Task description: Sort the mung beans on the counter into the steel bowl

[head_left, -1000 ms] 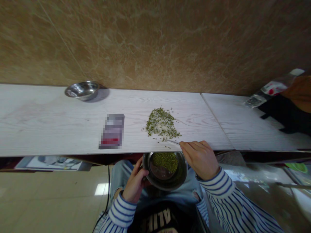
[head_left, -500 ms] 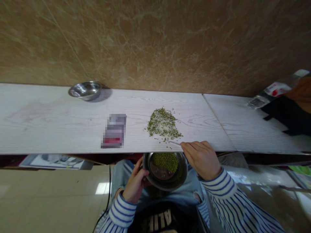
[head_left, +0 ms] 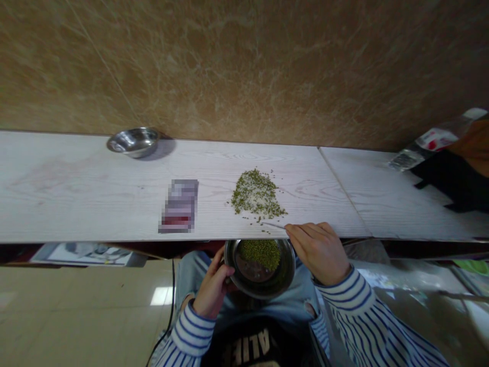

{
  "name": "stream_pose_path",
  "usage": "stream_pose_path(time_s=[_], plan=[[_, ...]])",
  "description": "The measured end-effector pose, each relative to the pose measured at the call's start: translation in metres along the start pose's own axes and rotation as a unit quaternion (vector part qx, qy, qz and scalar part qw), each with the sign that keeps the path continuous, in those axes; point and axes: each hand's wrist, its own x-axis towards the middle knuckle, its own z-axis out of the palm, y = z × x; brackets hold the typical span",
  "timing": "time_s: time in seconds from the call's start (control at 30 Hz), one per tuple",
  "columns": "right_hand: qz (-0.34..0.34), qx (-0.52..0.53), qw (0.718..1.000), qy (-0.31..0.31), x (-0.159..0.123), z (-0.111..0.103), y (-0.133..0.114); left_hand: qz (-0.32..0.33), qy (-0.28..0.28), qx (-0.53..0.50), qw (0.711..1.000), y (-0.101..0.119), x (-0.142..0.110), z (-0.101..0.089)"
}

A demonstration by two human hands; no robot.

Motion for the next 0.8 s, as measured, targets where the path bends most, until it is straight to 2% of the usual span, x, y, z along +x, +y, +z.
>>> stream_pose_path(time_s=[0.4,0.8], plan=[[-0.018,0.016,1.0,0.0,-0.002,0.003,-0.002,0.003,0.001,-0.003,1.0,0.001,-0.001,0.0],[-0.044,0.023,0.999,-0.003,-0.005,-0.003,-0.024,-0.001,-0.001,-0.005,1.0,0.001,0.0,0.003]])
